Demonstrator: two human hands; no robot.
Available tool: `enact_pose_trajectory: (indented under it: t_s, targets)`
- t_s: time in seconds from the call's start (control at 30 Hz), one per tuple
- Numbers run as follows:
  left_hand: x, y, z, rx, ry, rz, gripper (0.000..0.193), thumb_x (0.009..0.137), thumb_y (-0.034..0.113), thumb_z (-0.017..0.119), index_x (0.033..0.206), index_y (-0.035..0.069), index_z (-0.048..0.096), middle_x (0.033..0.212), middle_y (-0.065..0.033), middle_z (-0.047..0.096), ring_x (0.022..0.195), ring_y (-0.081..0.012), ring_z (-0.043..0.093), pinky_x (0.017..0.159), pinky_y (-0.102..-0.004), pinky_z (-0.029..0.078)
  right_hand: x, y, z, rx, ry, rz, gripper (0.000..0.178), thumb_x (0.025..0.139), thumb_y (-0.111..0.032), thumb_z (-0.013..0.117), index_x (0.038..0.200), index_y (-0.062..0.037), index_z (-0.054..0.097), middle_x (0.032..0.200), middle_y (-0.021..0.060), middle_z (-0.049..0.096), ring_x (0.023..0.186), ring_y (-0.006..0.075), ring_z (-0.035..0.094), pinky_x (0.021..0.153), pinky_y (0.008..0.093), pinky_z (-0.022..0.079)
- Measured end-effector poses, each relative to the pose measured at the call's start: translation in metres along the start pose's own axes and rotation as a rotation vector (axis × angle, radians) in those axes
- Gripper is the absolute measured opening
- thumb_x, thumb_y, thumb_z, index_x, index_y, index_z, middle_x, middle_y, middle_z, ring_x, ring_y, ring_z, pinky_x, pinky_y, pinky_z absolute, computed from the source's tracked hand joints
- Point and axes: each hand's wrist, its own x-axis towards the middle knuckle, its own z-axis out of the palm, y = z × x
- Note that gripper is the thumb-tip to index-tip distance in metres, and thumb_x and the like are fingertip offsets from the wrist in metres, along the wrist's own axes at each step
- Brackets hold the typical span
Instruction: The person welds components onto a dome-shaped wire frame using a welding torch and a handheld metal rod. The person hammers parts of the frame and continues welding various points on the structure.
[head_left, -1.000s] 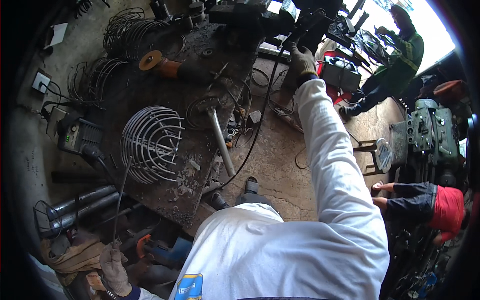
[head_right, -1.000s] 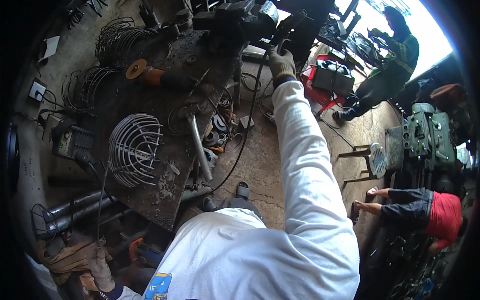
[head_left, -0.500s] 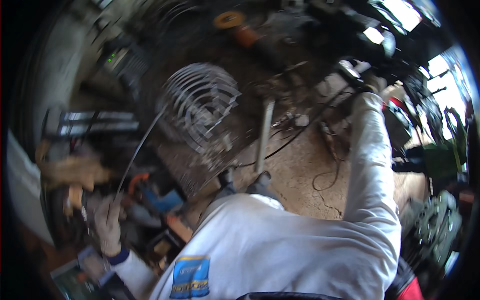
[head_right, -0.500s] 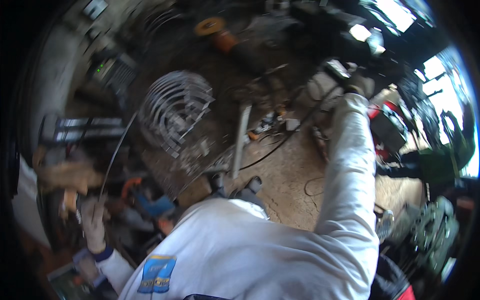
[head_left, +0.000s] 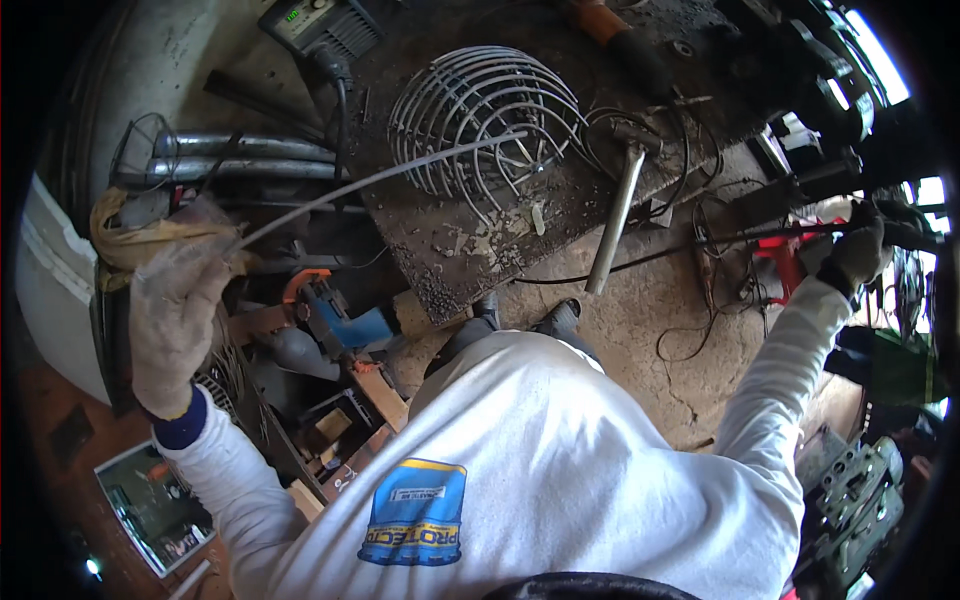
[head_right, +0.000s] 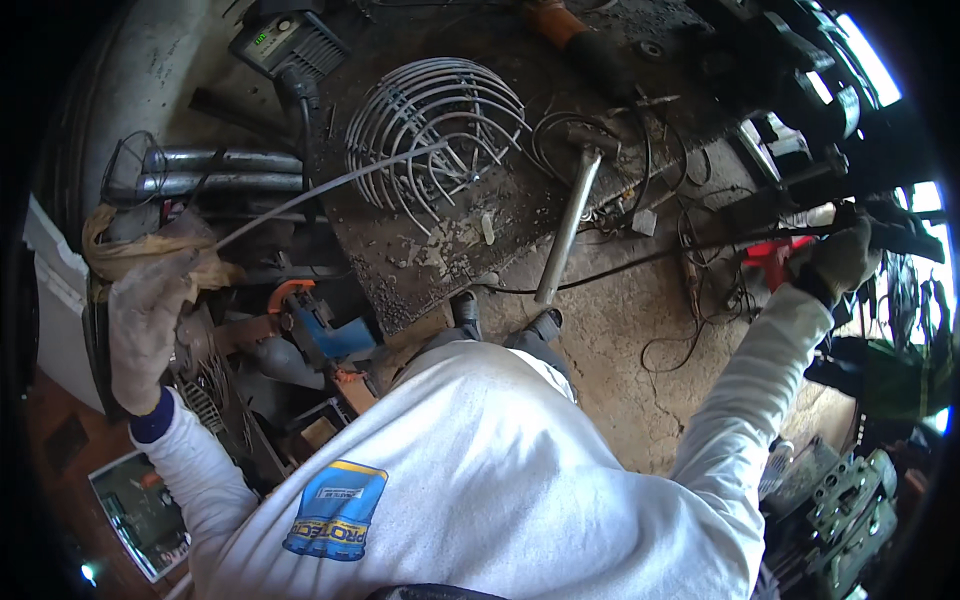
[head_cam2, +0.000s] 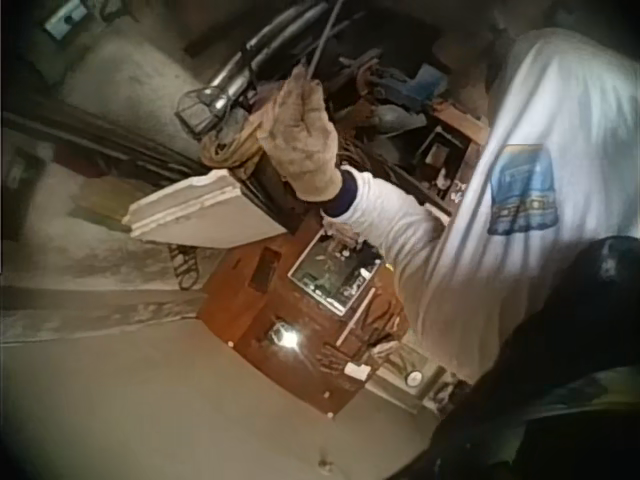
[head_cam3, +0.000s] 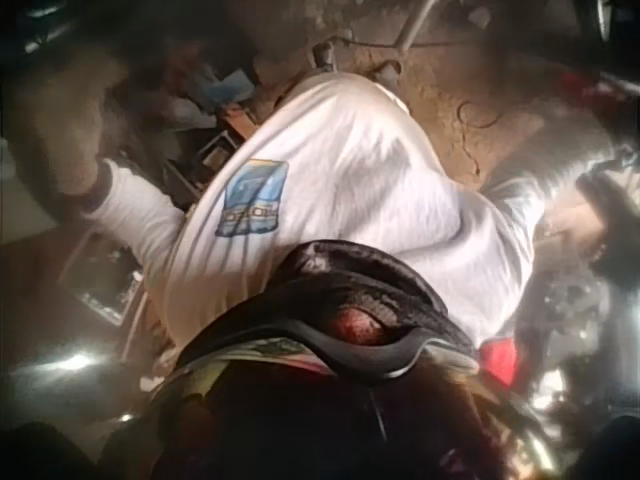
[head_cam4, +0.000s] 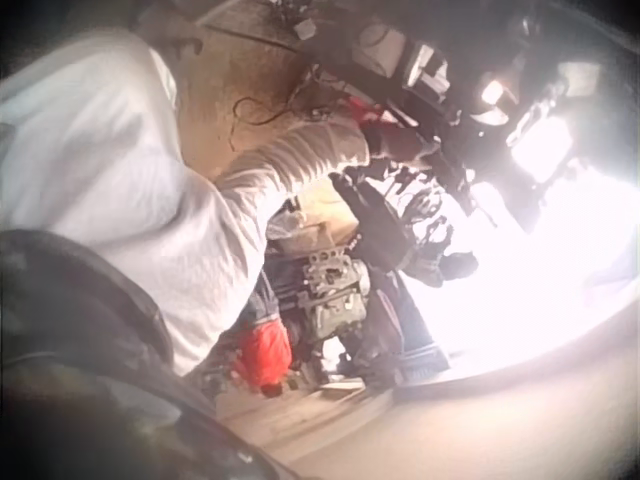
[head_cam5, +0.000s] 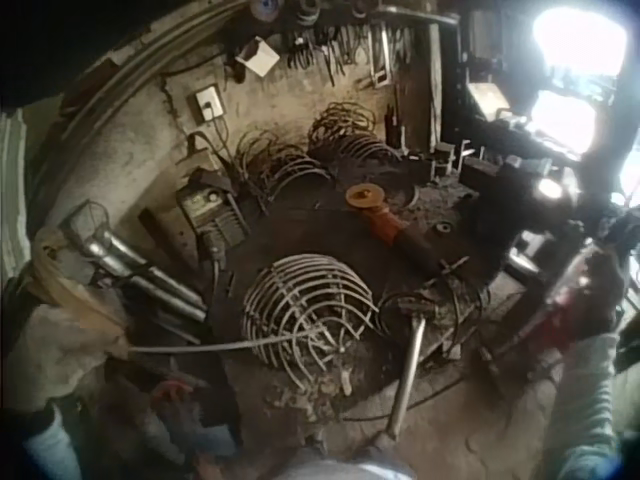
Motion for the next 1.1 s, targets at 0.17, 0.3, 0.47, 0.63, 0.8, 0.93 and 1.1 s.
enact_pose_trajectory:
  t_s: [0.17,0.3,0.47,0.63,0.8,0.93,1.1]
  targets:
    - [0.038,-0.027,-0.004,-0.289,-0.035,-0.204,0.024,0.090,0.006,0.067,0.113,0.000,0.071,0.097,-0.0142,0.070,0.087,-0.0261,0.068,0.075,-0.0341,0.053,-0.129,-0.014,-0.082,-0.968,-0.188,-0.762,0.037,0.080,0.000,0.070,0.116,0.0012,0.063,0.094,0.0119,0.067,0.085,0.0259,0.065,0.071,0.0360,0.056]
    - [0.051,-0.054,0.010,-0.481,-0.021,-0.348,0.022,0.087,0.002,0.071,0.110,0.003,0.073,0.099,-0.0112,0.069,0.086,-0.0212,0.067,0.068,-0.0274,0.054,-0.256,-0.055,-0.100,-0.017,-0.091,-0.070,0.032,0.096,-0.019,0.065,0.122,-0.0023,0.057,0.095,0.0096,0.066,0.071,0.0202,0.064,0.063,0.0344,0.056]
    - [0.092,-0.078,0.015,0.270,0.341,0.550,0.021,0.087,0.012,0.072,0.107,0.010,0.070,0.101,-0.0034,0.067,0.088,-0.0208,0.065,0.071,-0.0335,0.053,-0.371,-0.132,-0.081,0.042,-0.102,0.029,0.036,0.102,-0.025,0.056,0.128,-0.0001,0.053,0.090,0.0095,0.064,0.068,0.0163,0.063,0.060,0.0329,0.057]
    - [0.151,-0.096,0.053,0.085,0.286,0.681,0.026,0.088,0.007,0.068,0.114,0.011,0.068,0.087,-0.0054,0.066,0.080,-0.0217,0.065,0.069,-0.0326,0.052,-0.458,-0.165,-0.063,-0.021,-0.071,0.191,0.043,0.100,-0.020,0.056,0.136,0.0025,0.049,0.091,0.0093,0.064,0.066,0.0142,0.063,0.058,0.0311,0.057]
    - [0.157,-0.104,0.055,-0.213,0.223,0.618,0.018,0.088,0.004,0.065,0.105,0.009,0.069,0.085,-0.0049,0.065,0.070,-0.0153,0.063,0.061,-0.0280,0.050,-0.513,-0.147,-0.050,-0.003,-0.196,0.232,0.047,0.096,-0.018,0.061,0.137,0.0017,0.050,0.086,0.0077,0.066,0.058,0.0094,0.061,0.057,0.0313,0.059]
    - [0.173,-0.104,0.054,-0.220,0.059,0.530,0.014,0.087,0.002,0.065,0.100,0.007,0.068,0.081,-0.0042,0.063,0.066,-0.0130,0.061,0.058,-0.0274,0.049,-0.530,-0.153,-0.011,-0.107,-0.298,0.277,0.047,0.090,-0.017,0.064,0.131,0.0051,0.054,0.084,0.0083,0.067,0.059,0.0085,0.061,0.055,0.0244,0.053]
    - [0.172,-0.100,0.052,-0.143,0.185,0.623,0.014,0.087,0.004,0.066,0.101,0.007,0.068,0.082,-0.0048,0.063,0.070,-0.0152,0.063,0.060,-0.0285,0.050,-0.529,-0.150,0.033,-0.093,-0.406,0.285,0.051,0.088,-0.015,0.062,0.134,0.0044,0.049,0.093,0.0069,0.065,0.068,0.0095,0.061,0.060,0.0214,0.048]
